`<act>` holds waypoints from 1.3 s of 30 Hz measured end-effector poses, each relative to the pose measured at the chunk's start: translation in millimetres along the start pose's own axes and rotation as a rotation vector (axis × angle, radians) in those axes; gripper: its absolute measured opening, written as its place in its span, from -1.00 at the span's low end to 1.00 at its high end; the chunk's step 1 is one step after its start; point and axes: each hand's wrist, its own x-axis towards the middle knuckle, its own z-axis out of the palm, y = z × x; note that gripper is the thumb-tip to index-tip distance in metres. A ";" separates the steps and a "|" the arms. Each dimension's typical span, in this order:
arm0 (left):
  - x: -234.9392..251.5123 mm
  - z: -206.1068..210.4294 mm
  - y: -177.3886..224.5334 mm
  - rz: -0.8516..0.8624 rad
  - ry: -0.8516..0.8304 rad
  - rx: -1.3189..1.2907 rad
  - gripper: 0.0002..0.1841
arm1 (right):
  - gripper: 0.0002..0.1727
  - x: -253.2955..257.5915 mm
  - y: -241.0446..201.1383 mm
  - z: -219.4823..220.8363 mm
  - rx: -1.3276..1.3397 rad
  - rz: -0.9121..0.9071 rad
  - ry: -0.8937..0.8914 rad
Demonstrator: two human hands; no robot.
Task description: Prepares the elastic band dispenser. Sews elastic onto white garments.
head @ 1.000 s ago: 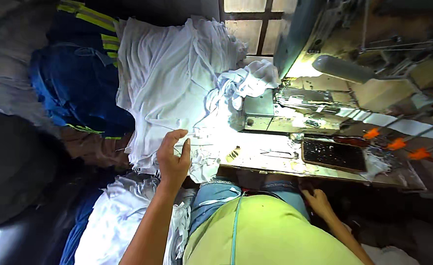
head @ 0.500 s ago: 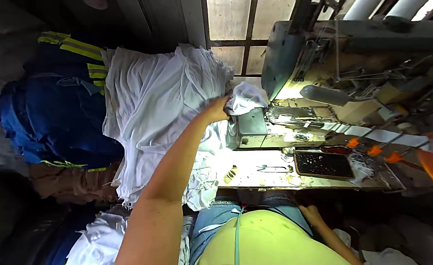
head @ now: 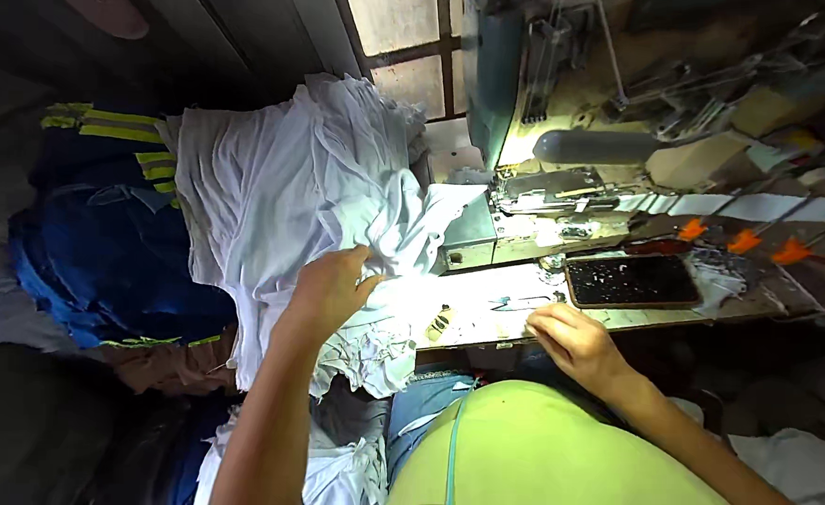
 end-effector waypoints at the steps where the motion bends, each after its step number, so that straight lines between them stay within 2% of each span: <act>1: -3.7 6.4 2.4 0.052 0.095 -0.030 -0.71 | -0.75 6.2 2.7 8.6 -0.069 0.003 -0.028; 4: -4.9 14.5 24.4 0.252 0.456 -0.202 -0.79 | -0.73 12.1 8.3 31.0 -0.219 0.034 -0.068; 6: 5.2 21.8 42.2 0.306 0.566 -0.355 -0.83 | -0.79 15.9 8.9 35.7 -0.272 0.032 -0.035; 7: 13.3 29.4 49.4 0.291 0.567 -0.384 -0.81 | -0.82 18.6 10.2 36.6 -0.276 0.031 -0.022; 9: 33.7 48.4 56.8 0.227 0.511 -0.365 -0.62 | -0.81 24.0 15.7 38.6 -0.238 0.041 0.011; 11: 49.7 63.2 55.3 0.202 0.495 -0.405 -0.53 | -0.72 30.0 18.1 35.1 -0.065 0.119 0.022; 13: 51.5 61.3 49.2 0.198 0.473 -0.578 -0.70 | -0.65 44.6 10.2 21.6 0.211 0.231 0.022; 15: 45.0 54.0 41.7 0.177 0.435 -0.810 -0.89 | -0.63 63.7 -1.4 5.5 0.328 0.227 0.018; 17: 36.1 43.2 38.0 0.122 0.333 -1.131 -0.95 | -0.67 84.6 -12.7 -6.9 0.247 0.146 0.012; 19: 28.1 36.4 39.5 0.074 0.257 -1.412 -0.81 | -0.72 106.7 -25.2 -9.2 0.068 0.058 0.040; 21: 20.4 32.1 44.5 0.041 0.248 -1.522 -0.79 | -0.73 126.0 -33.0 -3.1 -0.071 -0.003 0.048; 27: 2.2 37.8 54.4 0.121 0.358 -1.374 -0.79 | -0.76 155.3 -48.0 26.0 -0.131 -0.087 0.045; 30: -0.7 46.6 58.7 0.116 0.403 -1.398 -0.79 | -0.76 157.9 -52.2 34.4 -0.135 -0.093 0.004; 33: -0.1 51.1 60.3 0.068 0.389 -1.474 -0.78 | -0.77 158.0 -50.1 37.6 -0.100 -0.097 0.035; 36: 1.3 55.6 60.9 0.071 0.365 -1.436 -0.79 | -0.75 157.1 -46.5 39.1 -0.072 -0.111 -0.003; 38: 1.0 57.1 52.3 0.173 0.439 -1.288 -0.86 | -0.70 153.1 -40.2 39.8 -0.043 -0.128 -0.005; 39: -0.8 56.4 42.6 0.227 0.549 -1.196 -0.89 | -0.69 147.8 -35.7 39.0 -0.023 -0.127 0.018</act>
